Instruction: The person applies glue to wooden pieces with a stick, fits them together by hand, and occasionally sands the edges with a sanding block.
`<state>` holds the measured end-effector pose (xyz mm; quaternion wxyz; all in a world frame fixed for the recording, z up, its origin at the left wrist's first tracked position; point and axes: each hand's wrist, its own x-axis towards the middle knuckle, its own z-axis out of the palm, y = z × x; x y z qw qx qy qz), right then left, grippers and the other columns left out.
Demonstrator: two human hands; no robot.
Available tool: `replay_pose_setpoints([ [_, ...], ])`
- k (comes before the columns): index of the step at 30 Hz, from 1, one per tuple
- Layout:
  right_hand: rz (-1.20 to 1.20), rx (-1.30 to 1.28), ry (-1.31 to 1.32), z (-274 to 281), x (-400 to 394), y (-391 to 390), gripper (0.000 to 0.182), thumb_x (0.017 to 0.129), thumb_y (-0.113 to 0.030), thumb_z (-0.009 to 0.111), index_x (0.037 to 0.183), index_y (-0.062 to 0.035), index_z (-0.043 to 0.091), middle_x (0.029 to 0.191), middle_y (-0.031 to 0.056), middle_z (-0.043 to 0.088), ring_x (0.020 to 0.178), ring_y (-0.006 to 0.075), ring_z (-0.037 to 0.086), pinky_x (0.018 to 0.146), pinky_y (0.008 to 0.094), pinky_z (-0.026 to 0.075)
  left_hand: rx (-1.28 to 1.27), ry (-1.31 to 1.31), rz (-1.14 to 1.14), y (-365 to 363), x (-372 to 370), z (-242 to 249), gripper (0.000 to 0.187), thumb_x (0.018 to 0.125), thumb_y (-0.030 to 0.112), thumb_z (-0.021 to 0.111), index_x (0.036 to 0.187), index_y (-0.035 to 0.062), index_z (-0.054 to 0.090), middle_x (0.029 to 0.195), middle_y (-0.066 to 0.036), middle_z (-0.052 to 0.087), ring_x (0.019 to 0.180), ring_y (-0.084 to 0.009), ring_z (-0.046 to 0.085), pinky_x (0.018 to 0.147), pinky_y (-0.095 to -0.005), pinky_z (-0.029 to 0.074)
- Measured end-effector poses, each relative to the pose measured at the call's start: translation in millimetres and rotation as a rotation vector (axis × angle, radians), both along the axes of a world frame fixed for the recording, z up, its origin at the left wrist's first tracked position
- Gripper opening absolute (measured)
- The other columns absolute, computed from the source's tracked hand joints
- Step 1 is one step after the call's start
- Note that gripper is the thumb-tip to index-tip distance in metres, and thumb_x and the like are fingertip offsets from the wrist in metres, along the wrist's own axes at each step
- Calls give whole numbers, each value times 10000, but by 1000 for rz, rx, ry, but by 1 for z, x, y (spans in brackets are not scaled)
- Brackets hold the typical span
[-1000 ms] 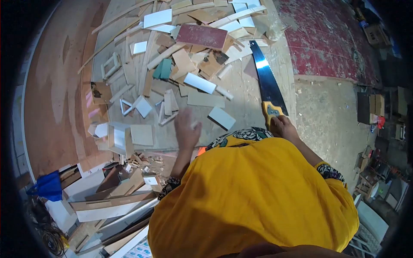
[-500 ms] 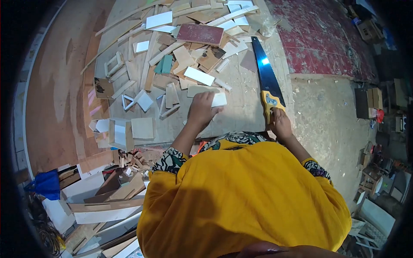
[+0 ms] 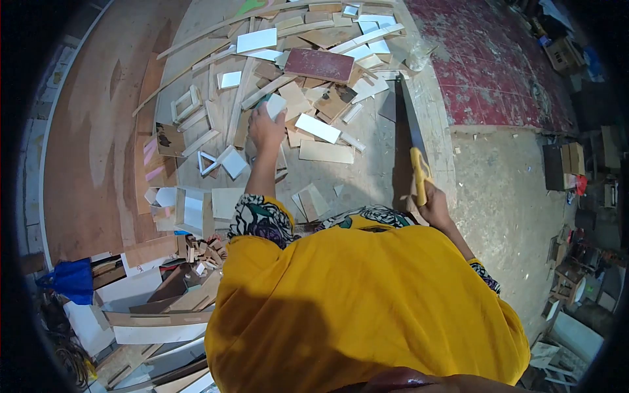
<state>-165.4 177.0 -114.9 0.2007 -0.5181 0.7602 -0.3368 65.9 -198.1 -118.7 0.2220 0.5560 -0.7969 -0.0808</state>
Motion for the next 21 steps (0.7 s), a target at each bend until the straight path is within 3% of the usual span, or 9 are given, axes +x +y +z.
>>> replay_pose_setpoints([
  [4,14,102,35,-24,7,1,167,716,-128,622,794,-38,504,744,197,550,720,399,558,598,434,448,69,-91,101,-25,-6,13,602,717,394,671,1190,61,505,1156,-162,530,1091,-349,483,916,-443,395],
  [7,65,102,118,-37,6,2,194,653,-102,635,753,-34,482,729,192,544,718,392,552,611,445,447,134,-311,95,-37,-9,20,605,707,395,678,1204,95,508,1184,-136,521,1144,-331,447,953,-453,358],
  [10,95,183,147,-35,7,-3,258,560,-77,640,734,-23,458,720,184,525,718,385,537,606,439,439,-6,-204,-3,-56,-14,12,613,714,379,676,1235,115,489,1249,-125,486,1209,-312,396,991,-460,316],
  [15,106,252,162,-29,5,-9,238,592,-106,658,749,-29,496,758,180,557,743,376,559,625,430,453,84,-338,-220,-102,-41,-1,635,737,356,664,1285,126,442,1335,-121,422,1274,-286,335,1006,-452,307],
  [17,185,408,148,-36,0,-14,234,642,-166,656,793,-35,536,808,168,598,777,365,588,652,408,478,104,-400,-216,-116,-43,0,626,742,374,656,1278,123,451,1325,-120,438,1254,-285,365,994,-442,329],
  [18,240,528,154,-29,-3,-20,277,697,-279,645,822,-35,607,829,152,632,797,341,614,685,393,494,208,-372,-193,-124,-41,4,645,736,390,655,1281,115,449,1319,-124,446,1245,-288,378,990,-441,336],
  [19,243,533,153,-12,-5,-31,277,697,-279,645,822,-35,607,829,152,632,797,341,614,685,393,494,316,-344,-168,-133,-37,2,664,729,406,655,1285,107,447,1312,-127,455,1237,-290,391,987,-440,343],
  [21,379,913,259,25,-8,-65,336,717,-375,636,795,-49,659,797,141,643,784,321,622,700,393,494,235,-196,-210,-151,-20,-19,738,696,450,670,1294,85,437,1288,-153,473,1224,-297,407,988,-446,345],
])
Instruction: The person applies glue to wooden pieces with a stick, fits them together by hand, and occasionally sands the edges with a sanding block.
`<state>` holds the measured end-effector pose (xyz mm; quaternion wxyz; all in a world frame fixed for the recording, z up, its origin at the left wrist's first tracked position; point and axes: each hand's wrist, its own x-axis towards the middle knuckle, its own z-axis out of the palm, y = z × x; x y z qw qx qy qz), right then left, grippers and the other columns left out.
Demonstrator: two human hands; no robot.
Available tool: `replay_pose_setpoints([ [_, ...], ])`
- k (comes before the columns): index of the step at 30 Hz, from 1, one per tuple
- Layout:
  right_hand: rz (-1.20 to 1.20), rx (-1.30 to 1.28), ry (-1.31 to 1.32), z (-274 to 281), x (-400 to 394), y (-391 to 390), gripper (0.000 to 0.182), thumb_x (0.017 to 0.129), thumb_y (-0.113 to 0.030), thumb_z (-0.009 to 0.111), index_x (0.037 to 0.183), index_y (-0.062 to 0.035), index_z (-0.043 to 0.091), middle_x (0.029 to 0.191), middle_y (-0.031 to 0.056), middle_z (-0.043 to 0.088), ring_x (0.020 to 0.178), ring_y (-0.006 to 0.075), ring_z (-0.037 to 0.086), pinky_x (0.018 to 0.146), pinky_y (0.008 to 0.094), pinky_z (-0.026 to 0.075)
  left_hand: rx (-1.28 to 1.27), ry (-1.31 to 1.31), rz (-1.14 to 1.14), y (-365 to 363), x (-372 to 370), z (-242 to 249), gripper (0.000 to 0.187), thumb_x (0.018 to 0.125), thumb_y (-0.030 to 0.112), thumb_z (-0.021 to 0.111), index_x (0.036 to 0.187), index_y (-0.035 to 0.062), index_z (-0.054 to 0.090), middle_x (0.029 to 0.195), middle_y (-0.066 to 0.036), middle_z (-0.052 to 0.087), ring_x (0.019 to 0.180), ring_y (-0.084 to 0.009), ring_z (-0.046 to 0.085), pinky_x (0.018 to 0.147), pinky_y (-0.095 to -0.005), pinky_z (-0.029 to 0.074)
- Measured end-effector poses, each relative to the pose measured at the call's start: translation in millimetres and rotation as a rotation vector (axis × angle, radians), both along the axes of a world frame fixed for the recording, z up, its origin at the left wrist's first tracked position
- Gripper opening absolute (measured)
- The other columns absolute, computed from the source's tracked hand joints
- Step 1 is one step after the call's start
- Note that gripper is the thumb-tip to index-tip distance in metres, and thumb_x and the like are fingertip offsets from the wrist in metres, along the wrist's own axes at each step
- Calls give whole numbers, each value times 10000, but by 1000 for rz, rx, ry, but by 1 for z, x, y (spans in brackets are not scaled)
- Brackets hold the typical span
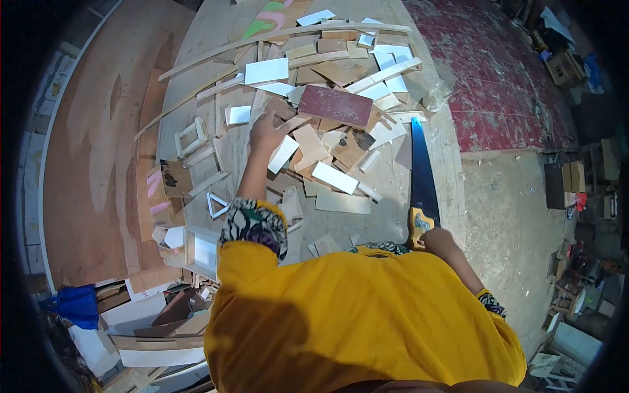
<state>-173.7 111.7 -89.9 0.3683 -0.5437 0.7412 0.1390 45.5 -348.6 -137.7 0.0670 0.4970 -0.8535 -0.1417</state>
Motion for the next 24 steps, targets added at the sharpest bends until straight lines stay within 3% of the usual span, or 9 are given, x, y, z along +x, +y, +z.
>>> replay_pose_setpoints([
  [3,6,-169,-79,27,-17,-72,349,699,-423,668,808,-92,687,814,155,644,798,329,610,716,423,482,41,63,-48,26,23,10,813,652,477,696,1301,67,429,1318,-176,435,1247,-304,379,1002,-446,327],
  [5,7,-501,10,28,-25,-129,540,672,-376,699,1124,-105,582,937,163,629,885,326,592,777,408,467,-73,-57,-37,58,25,27,855,608,478,728,1288,50,435,1318,-180,424,1260,-299,353,1020,-439,296],
  [8,75,-900,13,4,-38,-231,855,597,-381,757,1315,-129,368,1269,166,441,1162,353,446,916,434,416,-113,-97,-13,91,27,38,853,596,452,746,1274,37,437,1298,-172,432,1263,-290,335,1029,-433,269],
  [13,117,-813,373,-1,-27,-324,984,523,-394,787,1354,-158,318,1244,187,443,1159,376,439,931,497,387,-140,98,43,93,37,19,580,649,340,731,1095,34,520,1127,-135,530,1125,-294,439,950,-442,342],
  [15,133,-575,201,-4,-31,-340,1015,497,-363,785,1365,-158,300,1198,208,482,1086,367,502,906,456,419,-114,147,115,81,41,23,576,654,336,727,1099,35,519,1109,-136,537,1089,-296,462,926,-448,364],
  [17,79,-599,103,-5,-38,-337,1014,495,-353,778,1368,-154,303,1155,208,514,1034,363,532,881,430,437,-158,155,208,61,44,29,593,665,331,719,1138,42,508,1060,-140,551,998,-303,512,869,-457,410],
  [21,-130,-674,-242,-21,-72,-334,1006,488,-369,767,1359,-111,335,1050,231,585,947,363,584,825,374,468,-276,27,259,14,34,42,610,676,328,716,1172,47,498,1091,-141,550,1037,-306,503,886,-441,407],
  [23,-267,-736,-397,-26,-87,-337,1020,487,-382,773,1358,-92,330,1063,248,587,969,365,583,840,376,460,-677,-148,217,6,16,54,645,686,322,717,1218,49,475,1134,-150,542,1084,-309,489,916,-424,392],
  [24,-271,-735,-397,-19,-90,-343,1020,487,-382,773,1358,-92,330,1063,248,587,969,365,583,840,376,460,-676,-149,214,4,10,55,645,686,322,717,1218,49,475,1134,-150,542,1084,-309,489,916,-424,392],
])
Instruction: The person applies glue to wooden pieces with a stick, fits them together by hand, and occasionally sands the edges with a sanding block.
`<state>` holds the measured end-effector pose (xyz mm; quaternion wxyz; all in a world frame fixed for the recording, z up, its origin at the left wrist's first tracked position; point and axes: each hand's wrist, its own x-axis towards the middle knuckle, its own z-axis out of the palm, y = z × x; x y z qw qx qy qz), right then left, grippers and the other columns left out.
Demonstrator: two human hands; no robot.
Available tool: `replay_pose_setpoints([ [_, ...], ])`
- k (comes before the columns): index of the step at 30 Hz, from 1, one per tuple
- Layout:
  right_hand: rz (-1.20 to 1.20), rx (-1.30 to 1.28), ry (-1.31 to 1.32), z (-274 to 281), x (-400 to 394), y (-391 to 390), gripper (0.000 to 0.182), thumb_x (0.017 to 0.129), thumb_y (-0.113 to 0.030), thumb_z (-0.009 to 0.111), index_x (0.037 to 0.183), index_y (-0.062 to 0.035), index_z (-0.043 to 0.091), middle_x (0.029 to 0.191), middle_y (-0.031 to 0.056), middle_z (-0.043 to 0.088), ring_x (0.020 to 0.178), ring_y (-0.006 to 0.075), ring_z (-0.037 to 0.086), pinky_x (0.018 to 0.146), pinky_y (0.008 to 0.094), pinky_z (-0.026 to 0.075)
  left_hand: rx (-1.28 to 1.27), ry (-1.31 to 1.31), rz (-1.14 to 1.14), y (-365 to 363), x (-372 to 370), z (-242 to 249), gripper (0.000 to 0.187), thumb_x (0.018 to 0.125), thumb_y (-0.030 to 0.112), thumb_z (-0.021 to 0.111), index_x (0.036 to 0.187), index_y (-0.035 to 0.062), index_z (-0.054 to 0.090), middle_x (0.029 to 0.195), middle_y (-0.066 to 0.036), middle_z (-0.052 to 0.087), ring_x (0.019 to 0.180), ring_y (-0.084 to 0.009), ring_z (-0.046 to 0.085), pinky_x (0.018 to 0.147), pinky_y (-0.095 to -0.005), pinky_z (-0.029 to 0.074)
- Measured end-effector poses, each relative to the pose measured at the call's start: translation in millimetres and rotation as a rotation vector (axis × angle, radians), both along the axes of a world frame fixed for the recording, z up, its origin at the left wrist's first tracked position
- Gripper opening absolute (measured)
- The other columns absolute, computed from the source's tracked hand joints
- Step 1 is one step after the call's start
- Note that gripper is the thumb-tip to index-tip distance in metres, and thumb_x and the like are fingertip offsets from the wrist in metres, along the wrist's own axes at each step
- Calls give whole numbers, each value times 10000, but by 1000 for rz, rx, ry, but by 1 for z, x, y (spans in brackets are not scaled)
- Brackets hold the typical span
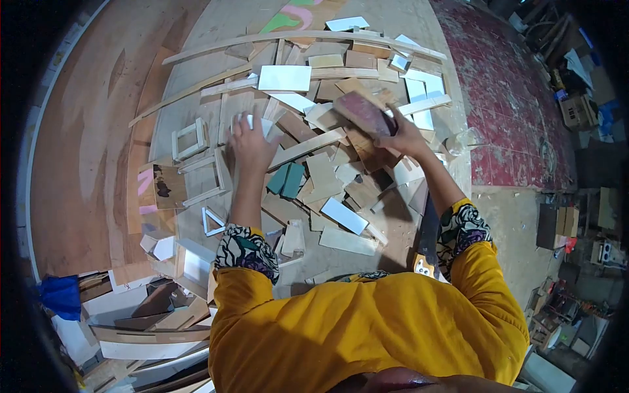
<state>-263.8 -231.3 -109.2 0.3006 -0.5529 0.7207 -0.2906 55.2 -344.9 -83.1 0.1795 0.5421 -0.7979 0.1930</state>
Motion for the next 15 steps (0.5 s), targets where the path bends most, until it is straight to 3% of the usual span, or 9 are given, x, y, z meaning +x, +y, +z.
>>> replay_pose_setpoints([
  [2,-97,27,198,12,-8,-14,1028,491,-431,766,1357,-91,328,1048,243,594,959,361,589,835,380,460,385,249,-351,-2,-10,-3,675,685,315,724,1244,45,460,1175,-168,525,1125,-310,469,957,-413,362],
  [3,-123,-5,241,9,-14,-23,1037,499,-492,750,1356,-95,324,1028,239,601,945,361,592,824,385,462,604,273,-392,-2,-11,-16,665,675,345,727,1216,35,497,1174,-179,523,1121,-319,468,968,-407,354],
  [4,-117,-22,302,-1,-22,-35,1048,498,-538,733,1354,-94,322,998,235,606,910,371,598,800,381,469,618,271,-391,3,-12,-22,665,675,345,727,1216,35,497,1174,-179,523,1121,-319,468,968,-407,354],
  [6,-105,49,295,-9,-33,-58,1024,519,-517,739,1362,-116,317,1108,214,564,1015,360,553,866,411,437,641,73,-432,15,-14,-32,638,654,360,736,1187,68,541,1142,-187,547,1069,-349,500,936,-401,394],
  [10,-139,-85,580,-18,-13,-76,906,603,-457,727,1356,-143,333,1244,177,480,1145,349,458,943,468,372,742,179,-331,20,-2,-41,520,661,384,722,1056,60,624,1145,-212,542,1049,-361,506,910,-402,411],
  [12,-1,-253,563,-23,7,-74,794,676,-384,710,1344,-160,346,1314,145,418,1215,340,379,983,515,311,656,237,-375,23,2,-40,432,685,361,706,988,61,643,1077,-185,578,987,-353,536,869,-406,432],
  [15,85,-362,503,-12,42,-40,713,676,-342,715,1293,-141,417,1261,149,460,1172,356,417,973,489,335,698,101,-328,14,1,-45,331,733,332,669,917,59,635,891,-150,613,876,-334,580,774,-421,456],
])
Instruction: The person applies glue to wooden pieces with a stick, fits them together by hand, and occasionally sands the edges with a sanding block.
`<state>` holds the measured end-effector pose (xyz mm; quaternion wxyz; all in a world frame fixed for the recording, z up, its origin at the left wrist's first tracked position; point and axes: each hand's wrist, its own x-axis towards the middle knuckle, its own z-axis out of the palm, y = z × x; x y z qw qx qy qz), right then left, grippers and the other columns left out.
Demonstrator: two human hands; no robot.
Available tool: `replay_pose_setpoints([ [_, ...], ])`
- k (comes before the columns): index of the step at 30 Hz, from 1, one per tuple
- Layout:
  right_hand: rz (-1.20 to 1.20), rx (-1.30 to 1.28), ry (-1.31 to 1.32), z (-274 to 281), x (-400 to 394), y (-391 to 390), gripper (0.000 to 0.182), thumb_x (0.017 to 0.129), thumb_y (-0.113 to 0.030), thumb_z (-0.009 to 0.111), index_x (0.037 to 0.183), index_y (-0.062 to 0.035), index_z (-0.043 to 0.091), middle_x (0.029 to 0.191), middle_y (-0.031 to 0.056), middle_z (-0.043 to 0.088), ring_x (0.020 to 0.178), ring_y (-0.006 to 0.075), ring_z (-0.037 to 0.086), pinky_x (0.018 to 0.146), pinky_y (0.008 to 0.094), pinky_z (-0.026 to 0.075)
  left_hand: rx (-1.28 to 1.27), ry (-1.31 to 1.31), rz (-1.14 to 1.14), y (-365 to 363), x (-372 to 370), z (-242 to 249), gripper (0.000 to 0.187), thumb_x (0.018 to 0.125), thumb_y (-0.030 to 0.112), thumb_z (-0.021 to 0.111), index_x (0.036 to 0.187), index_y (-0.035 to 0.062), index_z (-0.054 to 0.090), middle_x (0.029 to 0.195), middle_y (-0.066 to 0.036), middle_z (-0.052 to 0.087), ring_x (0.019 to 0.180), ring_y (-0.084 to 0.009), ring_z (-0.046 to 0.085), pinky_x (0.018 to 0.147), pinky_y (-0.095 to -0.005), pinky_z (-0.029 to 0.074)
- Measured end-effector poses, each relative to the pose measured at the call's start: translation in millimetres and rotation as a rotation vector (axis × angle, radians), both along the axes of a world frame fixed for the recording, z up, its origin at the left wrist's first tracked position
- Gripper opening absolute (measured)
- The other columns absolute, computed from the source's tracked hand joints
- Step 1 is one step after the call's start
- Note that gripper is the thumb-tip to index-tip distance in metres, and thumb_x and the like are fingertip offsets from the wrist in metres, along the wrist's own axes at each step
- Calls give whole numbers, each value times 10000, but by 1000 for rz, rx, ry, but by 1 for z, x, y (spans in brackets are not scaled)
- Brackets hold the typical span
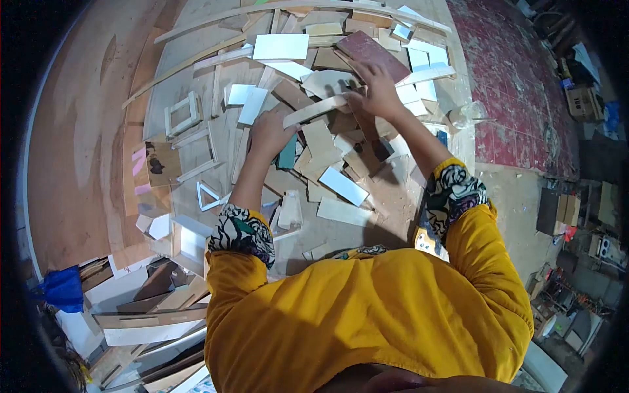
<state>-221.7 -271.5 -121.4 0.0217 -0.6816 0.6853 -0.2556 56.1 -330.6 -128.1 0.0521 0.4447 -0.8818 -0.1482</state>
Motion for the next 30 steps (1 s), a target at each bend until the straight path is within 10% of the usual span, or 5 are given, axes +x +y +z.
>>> replay_pose_setpoints([
  [19,-149,492,-246,0,36,383,306,688,-88,653,980,-51,572,957,138,545,888,336,535,744,395,469,192,54,339,163,97,61,344,798,370,559,891,43,618,801,-202,623,772,-376,592,701,-426,459],
  [23,-109,296,-198,0,48,399,281,671,-80,663,941,-58,587,889,117,547,858,316,548,737,380,470,595,273,321,192,135,11,367,849,380,520,844,16,568,637,-92,534,540,-226,499,537,-345,432],
  [26,-45,337,-134,-4,41,398,344,669,-148,684,985,-59,580,981,142,548,925,335,529,786,394,464,1414,635,552,232,126,39,318,904,369,491,951,56,521,572,-1,459,439,-70,403,369,-202,299],
  [30,-14,335,-137,1,41,402,357,671,-162,686,996,-61,580,993,136,548,939,334,526,787,397,463,1625,766,505,268,123,34,403,907,460,452,936,71,550,595,32,435,423,-55,348,373,-200,261],
])
